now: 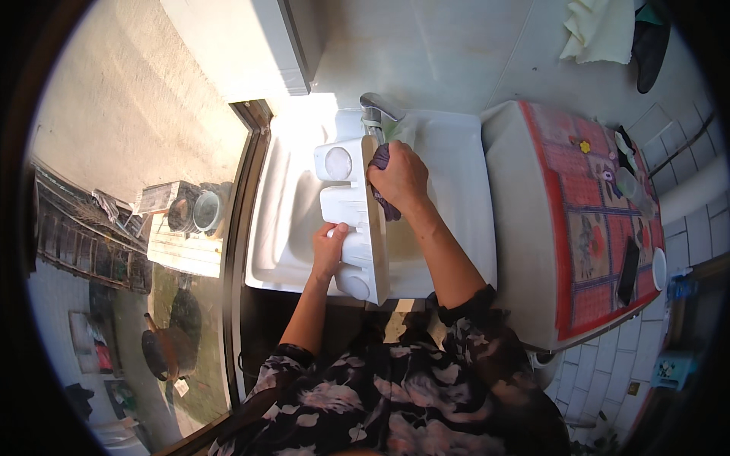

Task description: The person scrubs a white plastic toothbrush holder with a brush and a purple cloth at a sink, rinses it, and wipes it dry. They also briefly handle a toothbrush and a small white cup before returning to cleaning the holder.

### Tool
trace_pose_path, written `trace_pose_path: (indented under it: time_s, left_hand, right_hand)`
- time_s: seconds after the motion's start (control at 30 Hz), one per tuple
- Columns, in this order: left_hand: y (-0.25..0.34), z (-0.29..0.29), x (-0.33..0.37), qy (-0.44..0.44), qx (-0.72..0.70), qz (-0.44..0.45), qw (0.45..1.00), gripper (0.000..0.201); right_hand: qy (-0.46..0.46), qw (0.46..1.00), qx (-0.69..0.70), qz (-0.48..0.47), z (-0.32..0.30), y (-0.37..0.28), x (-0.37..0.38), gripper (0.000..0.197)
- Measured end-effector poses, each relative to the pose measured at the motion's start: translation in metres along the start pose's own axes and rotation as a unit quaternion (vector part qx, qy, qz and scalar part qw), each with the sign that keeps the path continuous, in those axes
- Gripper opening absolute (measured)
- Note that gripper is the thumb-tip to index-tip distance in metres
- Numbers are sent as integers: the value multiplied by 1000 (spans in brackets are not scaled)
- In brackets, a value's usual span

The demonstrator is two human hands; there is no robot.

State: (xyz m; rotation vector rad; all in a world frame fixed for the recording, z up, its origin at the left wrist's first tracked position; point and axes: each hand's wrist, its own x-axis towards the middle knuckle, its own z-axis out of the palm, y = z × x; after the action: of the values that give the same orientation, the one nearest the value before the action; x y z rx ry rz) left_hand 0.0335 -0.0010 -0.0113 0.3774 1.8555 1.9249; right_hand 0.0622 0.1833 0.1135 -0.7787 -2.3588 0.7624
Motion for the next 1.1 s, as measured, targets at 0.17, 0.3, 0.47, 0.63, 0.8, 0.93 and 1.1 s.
trace_pose_path:
  time_s: [0.17,0.3,0.47,0.63,0.8,0.93,1.1]
  left_hand:
    - [3,3,-2,-10,-30,14,999,41]
    - [18,1,21,61,-18,36,997,42]
    - [37,-11,47,113,-75,59,989,41]
    - [21,-17,48,91,-86,100,987,39]
    - [1,-31,50,39,-314,91,944,42]
    - [2,-39,44,1,-367,120,923,73]
    - [10,-42,40,-12,-438,77,896,93]
  right_hand:
    - [-42,998,-29,31,-16,-14,26,37]
    - [-157,985,-47,50,0,-8,-19,40]
    - [-239,967,-60,69,27,31,-91,38]
    - [-229,968,49,95,26,59,-111,34]
    - [-202,867,415,186,-7,82,-100,23]
    - [-207,850,459,154,-20,86,-105,34]
    - [-177,982,34,-52,-24,83,-109,40]
